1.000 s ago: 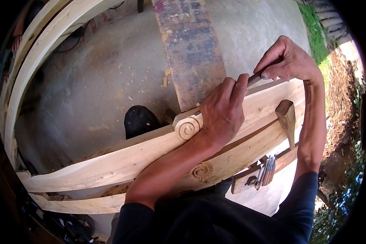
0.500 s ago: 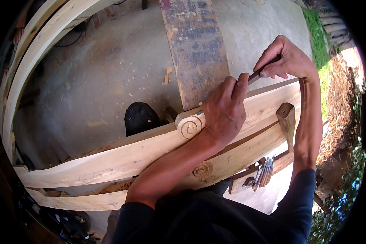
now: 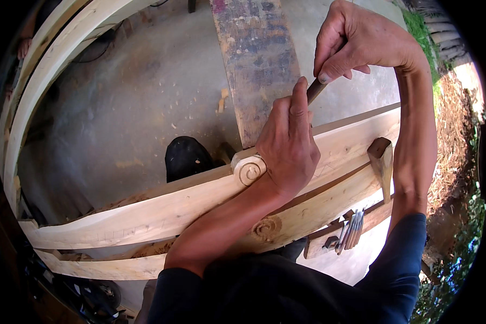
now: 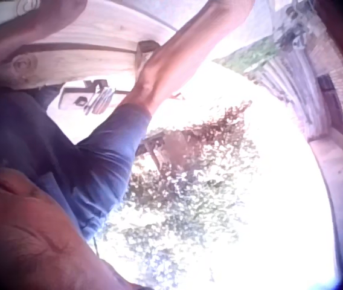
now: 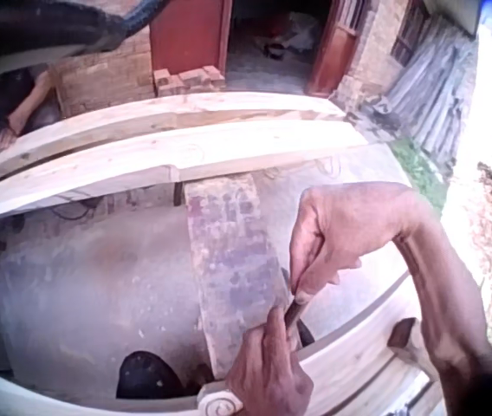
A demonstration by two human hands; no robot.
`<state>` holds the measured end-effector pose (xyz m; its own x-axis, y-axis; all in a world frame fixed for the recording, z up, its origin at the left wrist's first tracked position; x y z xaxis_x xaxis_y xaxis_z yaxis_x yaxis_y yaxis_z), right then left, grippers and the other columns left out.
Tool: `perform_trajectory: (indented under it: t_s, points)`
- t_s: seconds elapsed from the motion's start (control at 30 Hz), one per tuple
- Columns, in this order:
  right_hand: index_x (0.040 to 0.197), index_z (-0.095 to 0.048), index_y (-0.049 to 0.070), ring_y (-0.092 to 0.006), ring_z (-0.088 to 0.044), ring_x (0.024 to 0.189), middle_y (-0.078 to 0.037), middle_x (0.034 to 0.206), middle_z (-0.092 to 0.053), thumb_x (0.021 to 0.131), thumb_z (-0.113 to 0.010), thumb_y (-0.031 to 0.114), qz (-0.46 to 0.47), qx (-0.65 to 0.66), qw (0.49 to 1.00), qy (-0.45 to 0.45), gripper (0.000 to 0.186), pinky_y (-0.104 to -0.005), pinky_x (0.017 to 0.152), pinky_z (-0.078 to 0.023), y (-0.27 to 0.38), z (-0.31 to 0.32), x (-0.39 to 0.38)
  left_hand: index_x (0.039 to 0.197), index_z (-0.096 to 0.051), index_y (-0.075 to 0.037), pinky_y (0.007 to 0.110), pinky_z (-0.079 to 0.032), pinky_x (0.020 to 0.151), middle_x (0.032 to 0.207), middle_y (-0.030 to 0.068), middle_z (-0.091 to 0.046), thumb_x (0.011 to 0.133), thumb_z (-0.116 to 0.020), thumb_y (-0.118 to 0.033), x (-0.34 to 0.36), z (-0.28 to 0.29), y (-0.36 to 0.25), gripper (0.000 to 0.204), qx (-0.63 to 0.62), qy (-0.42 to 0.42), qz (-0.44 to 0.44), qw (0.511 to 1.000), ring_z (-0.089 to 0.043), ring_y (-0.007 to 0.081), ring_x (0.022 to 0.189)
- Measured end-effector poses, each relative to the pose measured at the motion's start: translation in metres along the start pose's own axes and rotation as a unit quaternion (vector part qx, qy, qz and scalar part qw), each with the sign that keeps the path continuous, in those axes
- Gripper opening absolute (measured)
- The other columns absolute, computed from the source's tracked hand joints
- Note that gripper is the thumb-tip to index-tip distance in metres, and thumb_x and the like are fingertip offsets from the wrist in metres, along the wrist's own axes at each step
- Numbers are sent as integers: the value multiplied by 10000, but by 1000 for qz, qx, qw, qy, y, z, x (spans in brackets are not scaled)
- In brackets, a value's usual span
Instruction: The person carves decorative spiral patterns into a wooden plank using a chisel and a wooden mallet. They switch between different chisels from a set on a nearby bench and use their hands to guide the tools along the pre-drawn lines on the wood.
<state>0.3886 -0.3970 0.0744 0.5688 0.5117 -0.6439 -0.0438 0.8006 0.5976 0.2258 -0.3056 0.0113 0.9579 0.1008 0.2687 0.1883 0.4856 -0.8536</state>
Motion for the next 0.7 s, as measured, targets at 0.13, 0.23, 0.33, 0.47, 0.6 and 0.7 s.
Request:
perform_trajectory:
  t_s: [0.13, 0.23, 0.33, 0.47, 0.6, 0.7]
  points:
    - [957, -866, -24, -63, -595, 474, -63, 662, -742, 796, -935, 56, 18, 7, 999, -36, 193, -220, 406, -405, 16, 18, -52, 1586, -540, 14, 407, -573, 748, 1142, 138, -660, 1003, -691, -43, 3, 13, -28, 605, 16, -59, -154, 986, -693, 295, 905]
    - [980, -873, 2, -46, -593, 508, -37, 692, -748, 839, -903, 34, 62, 66, 994, -64, 148, -211, 410, -403, -29, 8, -75, 1555, -582, 5, 383, -567, 728, 1089, 112, -672, 975, -748, -77, -4, 5, -34, 609, 35, -17, -201, 979, -684, 255, 858]
    - [1002, -876, 4, -47, -631, 589, -28, 711, -761, 834, -921, 37, -26, 107, 991, -81, 177, -221, 494, -461, -63, -8, -101, 1516, -623, -9, 346, -551, 673, 1013, 65, -645, 940, -795, -102, -11, -13, -38, 609, -7, 11, -200, 980, -667, 211, 788]
    - [1010, -876, 1, -50, -607, 545, -37, 719, -763, 844, -912, 42, 63, 125, 983, -116, 174, -222, 464, -440, -69, -24, -103, 1499, -648, -60, 354, -548, 633, 959, 52, -615, 938, -807, -100, -14, -19, -34, 584, 5, 48, -182, 982, -657, 202, 750]
    - [1005, -874, -1, -55, -581, 515, -34, 713, -754, 861, -882, 31, 3, 133, 986, -96, 148, -222, 443, -422, -70, -21, -93, 1489, -659, -89, 373, -547, 629, 951, 57, -619, 943, -799, -76, -11, -20, -29, 564, 0, 62, -150, 987, -666, 225, 744]
    - [1005, -874, -4, -53, -579, 517, -31, 710, -751, 865, -869, 29, 3, 104, 991, -89, 143, -223, 447, -426, -68, -19, -86, 1462, -678, -84, 378, -538, 625, 930, 53, -622, 946, -784, -55, -7, -20, -27, 527, 2, 53, -128, 990, -665, 234, 742]
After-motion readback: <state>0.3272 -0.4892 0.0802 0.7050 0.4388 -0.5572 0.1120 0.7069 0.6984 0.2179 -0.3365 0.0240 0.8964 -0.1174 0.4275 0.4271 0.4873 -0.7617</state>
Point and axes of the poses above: each hand's wrist, its own x-axis towards the middle knuckle, its own z-axis out of the back of the hand, y = z × x, the point moved 8 cm from there along x, towards the middle knuckle
